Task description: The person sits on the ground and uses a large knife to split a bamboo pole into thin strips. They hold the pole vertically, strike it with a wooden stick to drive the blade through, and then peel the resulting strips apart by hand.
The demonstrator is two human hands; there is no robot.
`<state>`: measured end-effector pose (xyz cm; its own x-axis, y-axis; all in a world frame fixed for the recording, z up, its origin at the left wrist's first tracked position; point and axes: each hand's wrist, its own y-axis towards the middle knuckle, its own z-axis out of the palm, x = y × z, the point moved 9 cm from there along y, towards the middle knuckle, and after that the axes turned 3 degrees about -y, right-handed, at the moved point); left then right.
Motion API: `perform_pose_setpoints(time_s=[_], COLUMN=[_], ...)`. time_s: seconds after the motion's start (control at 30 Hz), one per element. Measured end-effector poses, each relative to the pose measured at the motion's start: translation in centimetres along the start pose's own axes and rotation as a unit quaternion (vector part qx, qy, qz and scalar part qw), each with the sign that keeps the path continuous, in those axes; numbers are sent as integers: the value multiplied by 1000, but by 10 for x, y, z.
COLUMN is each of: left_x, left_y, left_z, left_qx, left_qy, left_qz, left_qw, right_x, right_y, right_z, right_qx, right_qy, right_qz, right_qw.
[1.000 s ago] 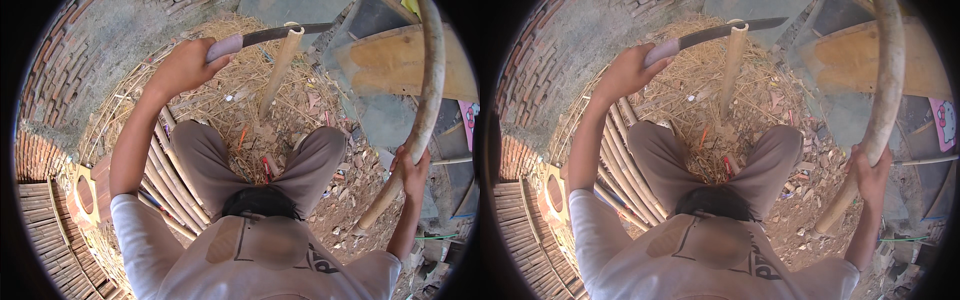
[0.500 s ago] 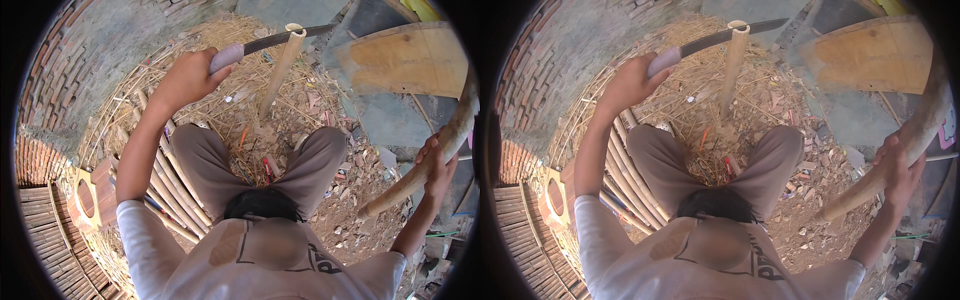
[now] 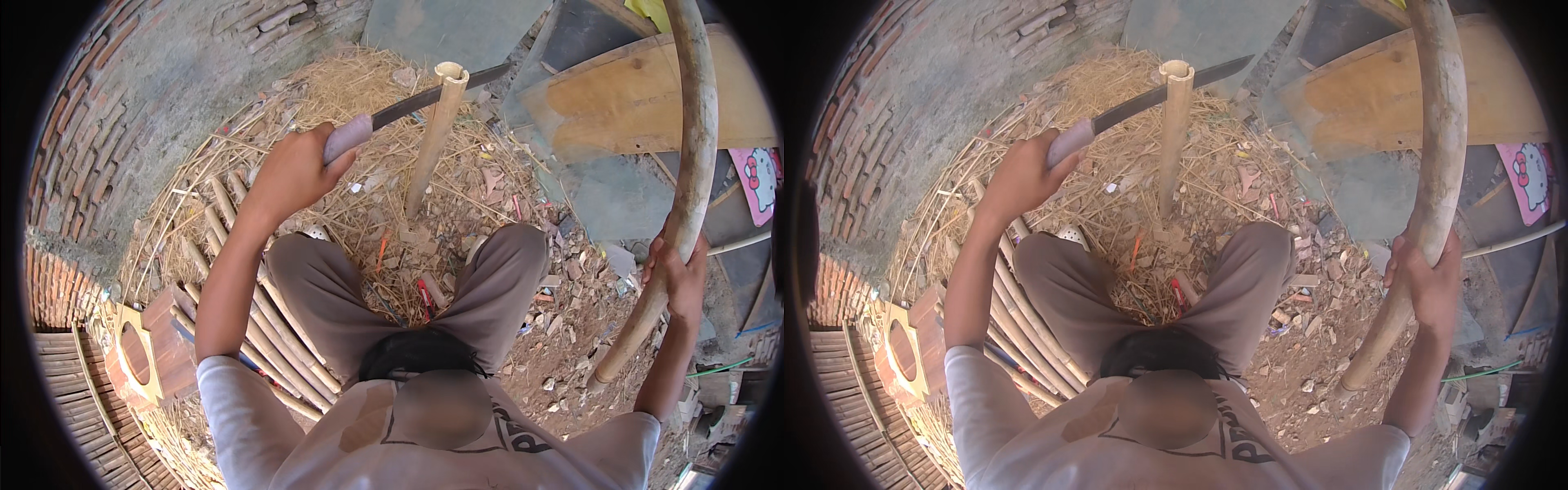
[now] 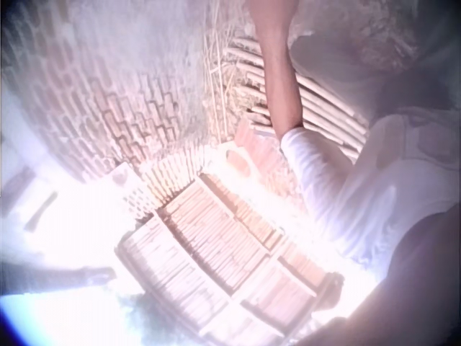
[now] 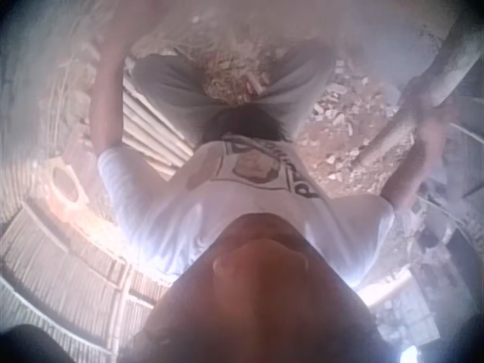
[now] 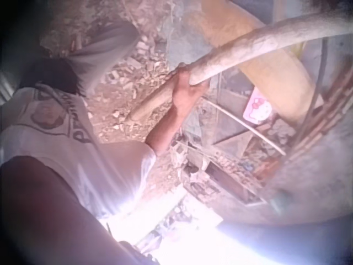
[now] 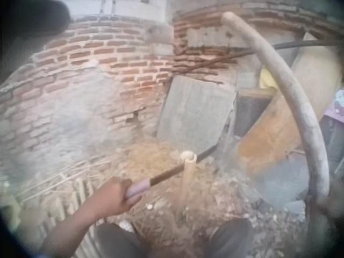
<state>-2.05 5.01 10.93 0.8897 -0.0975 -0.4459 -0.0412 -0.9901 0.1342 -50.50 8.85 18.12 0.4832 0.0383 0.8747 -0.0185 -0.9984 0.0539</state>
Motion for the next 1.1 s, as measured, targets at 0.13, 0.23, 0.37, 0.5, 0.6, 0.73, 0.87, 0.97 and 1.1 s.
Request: perform_pose_setpoints(time_s=[0.13, 0.23, 0.37, 0.5, 0.6, 0.73, 0.87, 0.97, 1.1], left_x=[-5, -1, 12, 16, 14, 14, 22, 26, 19], left_y=[-1, 1, -2, -3, -2, -8, -7, -7, -6], left_z=[-6, -7, -4, -7, -5, -8, -8, -5, -2], left_qx=[-10, -14, -18, -31, -22, -24, -20, -32, -47], left_qy=[24, 8, 10, -4, -2, -1, 8, 14, 6], left_qz=[20, 21, -11, 1, 4, 8, -10, -13, 9], left_qw=[999, 1000, 1000, 1000, 1000, 1000, 1000, 999, 999], right_x=[-78, -111, -70, -53, -74, -116, -71, -45, -60], right_y=[-33, -53, -55, -59, -61, -79, -70, -57, -44], right_z=[73, 75, 45, 10, 27, 81, 55, 22, 36], right_qx=[136, 194, 123, 21, -17, 166, 137, 40, -32], right_qy=[-57, -85, -83, -16, -32, -94, -67, -10, -17], right_qz=[108, 174, 131, 45, 31, 135, 109, 36, -27], right_qw=[983, 962, 980, 999, 999, 972, 982, 998, 999])
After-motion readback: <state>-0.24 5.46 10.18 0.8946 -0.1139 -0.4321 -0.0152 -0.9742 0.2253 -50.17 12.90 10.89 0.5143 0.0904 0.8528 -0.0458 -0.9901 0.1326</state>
